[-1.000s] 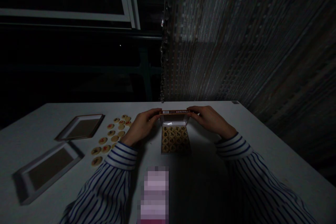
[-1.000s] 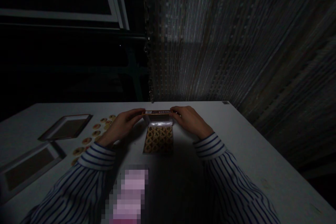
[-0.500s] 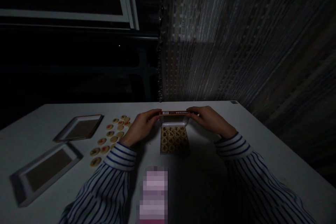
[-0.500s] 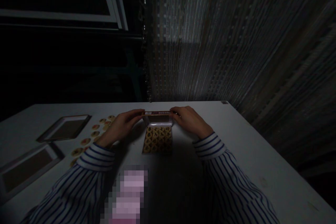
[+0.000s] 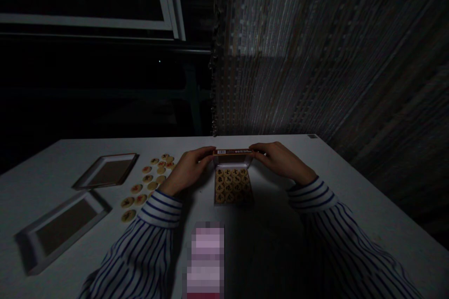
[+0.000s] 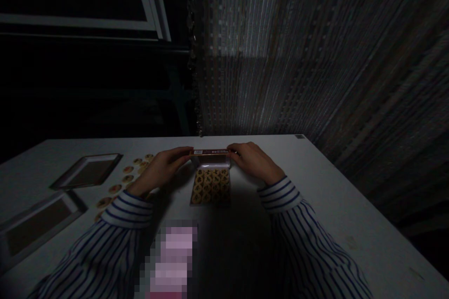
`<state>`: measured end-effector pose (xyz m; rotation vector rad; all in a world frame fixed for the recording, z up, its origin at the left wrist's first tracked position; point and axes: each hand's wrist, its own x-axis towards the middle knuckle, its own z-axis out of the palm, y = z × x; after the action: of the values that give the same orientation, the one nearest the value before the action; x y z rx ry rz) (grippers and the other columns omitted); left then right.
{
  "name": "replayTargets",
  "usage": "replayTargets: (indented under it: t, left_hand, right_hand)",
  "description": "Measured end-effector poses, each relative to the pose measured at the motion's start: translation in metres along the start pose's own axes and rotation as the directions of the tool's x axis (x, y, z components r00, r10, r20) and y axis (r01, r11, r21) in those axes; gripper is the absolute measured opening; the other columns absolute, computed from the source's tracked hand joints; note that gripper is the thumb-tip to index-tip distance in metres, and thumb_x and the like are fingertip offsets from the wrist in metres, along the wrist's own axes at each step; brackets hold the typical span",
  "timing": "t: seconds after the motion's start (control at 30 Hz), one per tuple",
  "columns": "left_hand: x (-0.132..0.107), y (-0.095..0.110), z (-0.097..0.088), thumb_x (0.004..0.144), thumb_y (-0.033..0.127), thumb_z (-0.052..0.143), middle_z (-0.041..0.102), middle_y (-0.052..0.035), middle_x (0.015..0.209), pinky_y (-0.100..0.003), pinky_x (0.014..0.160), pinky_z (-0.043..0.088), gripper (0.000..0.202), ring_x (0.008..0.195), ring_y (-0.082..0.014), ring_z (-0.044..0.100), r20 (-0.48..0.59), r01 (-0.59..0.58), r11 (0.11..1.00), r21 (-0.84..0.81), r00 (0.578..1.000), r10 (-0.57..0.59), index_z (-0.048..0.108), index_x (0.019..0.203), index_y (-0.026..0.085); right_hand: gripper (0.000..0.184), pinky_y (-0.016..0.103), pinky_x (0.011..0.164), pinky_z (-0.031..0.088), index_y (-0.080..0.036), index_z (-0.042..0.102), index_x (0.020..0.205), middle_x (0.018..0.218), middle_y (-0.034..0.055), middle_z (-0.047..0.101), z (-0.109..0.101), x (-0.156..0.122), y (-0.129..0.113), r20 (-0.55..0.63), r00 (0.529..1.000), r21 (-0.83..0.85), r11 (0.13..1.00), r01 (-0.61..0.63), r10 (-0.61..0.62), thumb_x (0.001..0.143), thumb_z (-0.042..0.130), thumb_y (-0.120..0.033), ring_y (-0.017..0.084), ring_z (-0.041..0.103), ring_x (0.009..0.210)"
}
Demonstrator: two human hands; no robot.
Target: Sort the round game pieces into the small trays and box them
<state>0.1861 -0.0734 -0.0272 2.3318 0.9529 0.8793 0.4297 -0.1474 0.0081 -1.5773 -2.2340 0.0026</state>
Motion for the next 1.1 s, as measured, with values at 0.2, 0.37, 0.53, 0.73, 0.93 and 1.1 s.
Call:
replayTargets:
  t: [0.2, 0.37, 0.53, 0.73, 0.93, 1.1]
  left_hand:
    - [0.0, 0.005, -0.002, 0.082, 0.039, 0.041, 0.061, -0.0045, 0.109, -0.033, 0.088, 0.042, 0.037, 0.1, -0.018, 0.055, -0.005, -0.007, 1.0, 0.01, 1.0, 0.007, 0.056, 0.108, 0.018]
    - [-0.001, 0.005, -0.002, 0.082, 0.039, 0.04, 0.062, -0.0044, 0.108, -0.031, 0.088, 0.042, 0.036, 0.1, -0.0175, 0.055, -0.012, -0.018, 0.999, 0.031, 1.0, 0.018, 0.057, 0.107, 0.018]
    - [-0.006, 0.005, -0.001, 0.082, 0.04, 0.039, 0.061, -0.005, 0.109, -0.031, 0.087, 0.042, 0.037, 0.101, -0.0183, 0.055, -0.013, -0.018, 0.999, 0.036, 1.0, 0.019, 0.056, 0.107, 0.018]
    - [-0.012, 0.011, -0.003, 0.082, 0.04, 0.039, 0.064, -0.0053, 0.102, -0.032, 0.084, 0.044, 0.037, 0.095, -0.0183, 0.057, 0.013, -0.017, 0.999, 0.049, 1.0, 0.017, 0.056, 0.107, 0.018]
    - [-0.021, 0.013, -0.002, 0.083, 0.039, 0.039, 0.062, -0.0057, 0.106, -0.031, 0.086, 0.042, 0.038, 0.098, -0.0173, 0.056, 0.019, -0.045, 0.996, 0.08, 0.999, 0.044, 0.054, 0.111, 0.018]
    - [-0.029, 0.016, -0.002, 0.084, 0.037, 0.037, 0.061, -0.0065, 0.107, -0.031, 0.085, 0.042, 0.037, 0.098, -0.0176, 0.056, 0.048, -0.085, 0.988, 0.13, 0.996, 0.079, 0.054, 0.111, 0.019]
  right_hand:
    - [0.029, 0.024, 0.072, 0.041, -0.018, 0.06, 0.102, 0.093, 0.0056, 0.066, -0.002, -0.001, -0.002, 0.013, 1.0, 0.002, 1.0, -0.006, 0.006, 0.085, 0.039, -0.029, 0.016, 0.059, 0.084]
    - [0.029, 0.024, 0.073, 0.04, -0.018, 0.059, 0.103, 0.094, 0.0058, 0.065, -0.003, -0.003, -0.003, 0.018, 1.0, -0.006, 1.0, -0.012, 0.012, 0.085, 0.04, -0.03, 0.017, 0.059, 0.085]
    - [0.03, 0.025, 0.072, 0.04, -0.019, 0.059, 0.103, 0.094, 0.0059, 0.065, -0.002, -0.007, -0.005, 0.013, 1.0, -0.004, 1.0, -0.026, 0.026, 0.085, 0.039, -0.032, 0.017, 0.059, 0.084]
    - [0.028, 0.025, 0.073, 0.04, -0.019, 0.058, 0.105, 0.095, 0.0057, 0.065, -0.001, -0.014, -0.009, 0.017, 0.999, -0.008, 0.999, -0.036, 0.036, 0.085, 0.04, -0.03, 0.017, 0.058, 0.086]
    - [0.029, 0.026, 0.072, 0.041, -0.018, 0.057, 0.105, 0.094, 0.0062, 0.064, -0.001, -0.023, -0.016, 0.021, 0.999, -0.012, 0.999, -0.049, 0.049, 0.085, 0.039, -0.031, 0.017, 0.058, 0.085]
    - [0.029, 0.026, 0.071, 0.041, -0.018, 0.056, 0.105, 0.093, 0.0063, 0.064, 0.0, -0.032, -0.021, 0.027, 0.999, -0.007, 0.999, -0.046, 0.046, 0.086, 0.039, -0.032, 0.016, 0.058, 0.082]
